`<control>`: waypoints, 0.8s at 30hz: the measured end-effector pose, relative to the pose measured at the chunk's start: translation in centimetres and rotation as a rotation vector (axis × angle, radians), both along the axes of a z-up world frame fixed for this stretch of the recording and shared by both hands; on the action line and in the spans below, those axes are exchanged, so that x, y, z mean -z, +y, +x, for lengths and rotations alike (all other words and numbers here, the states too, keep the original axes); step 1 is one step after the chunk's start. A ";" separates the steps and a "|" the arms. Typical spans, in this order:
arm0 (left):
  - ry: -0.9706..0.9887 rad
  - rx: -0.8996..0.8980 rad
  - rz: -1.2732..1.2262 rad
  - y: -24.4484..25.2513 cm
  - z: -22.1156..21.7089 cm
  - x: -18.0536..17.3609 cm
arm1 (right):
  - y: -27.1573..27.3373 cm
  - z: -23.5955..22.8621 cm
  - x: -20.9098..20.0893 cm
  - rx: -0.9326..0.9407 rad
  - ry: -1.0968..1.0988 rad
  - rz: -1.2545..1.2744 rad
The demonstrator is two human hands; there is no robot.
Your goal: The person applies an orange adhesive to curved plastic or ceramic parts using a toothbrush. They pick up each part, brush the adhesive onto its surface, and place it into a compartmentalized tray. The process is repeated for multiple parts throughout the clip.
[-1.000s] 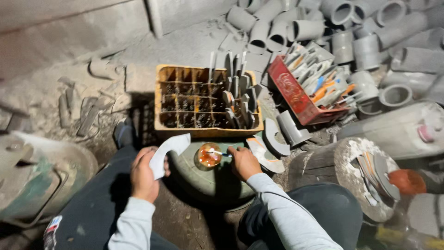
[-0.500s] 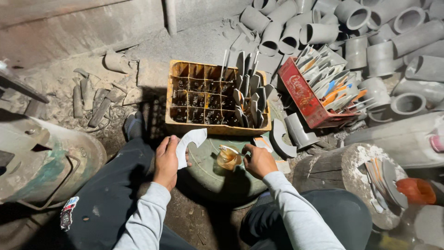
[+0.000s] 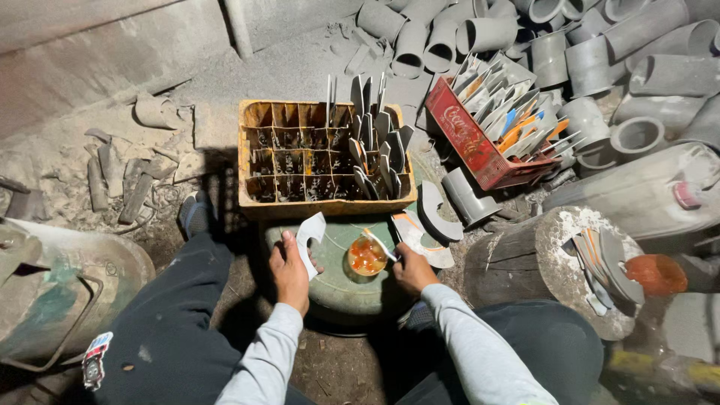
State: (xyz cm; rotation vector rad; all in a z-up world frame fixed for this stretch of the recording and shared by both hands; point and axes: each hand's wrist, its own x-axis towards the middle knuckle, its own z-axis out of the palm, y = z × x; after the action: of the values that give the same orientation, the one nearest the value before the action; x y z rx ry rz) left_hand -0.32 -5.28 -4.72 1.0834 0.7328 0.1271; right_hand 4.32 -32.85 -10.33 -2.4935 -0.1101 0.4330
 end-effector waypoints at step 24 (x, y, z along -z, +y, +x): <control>-0.060 -0.045 0.557 -10.5 -3.8 8.5 | 4.4 -2.3 1.4 -0.041 -0.184 0.122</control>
State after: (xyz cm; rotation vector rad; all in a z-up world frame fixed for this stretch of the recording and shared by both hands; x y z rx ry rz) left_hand -4.07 -15.76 -13.25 1.5838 0.6844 0.4185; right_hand 2.01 -28.48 -11.74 -2.4092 -0.2536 0.2059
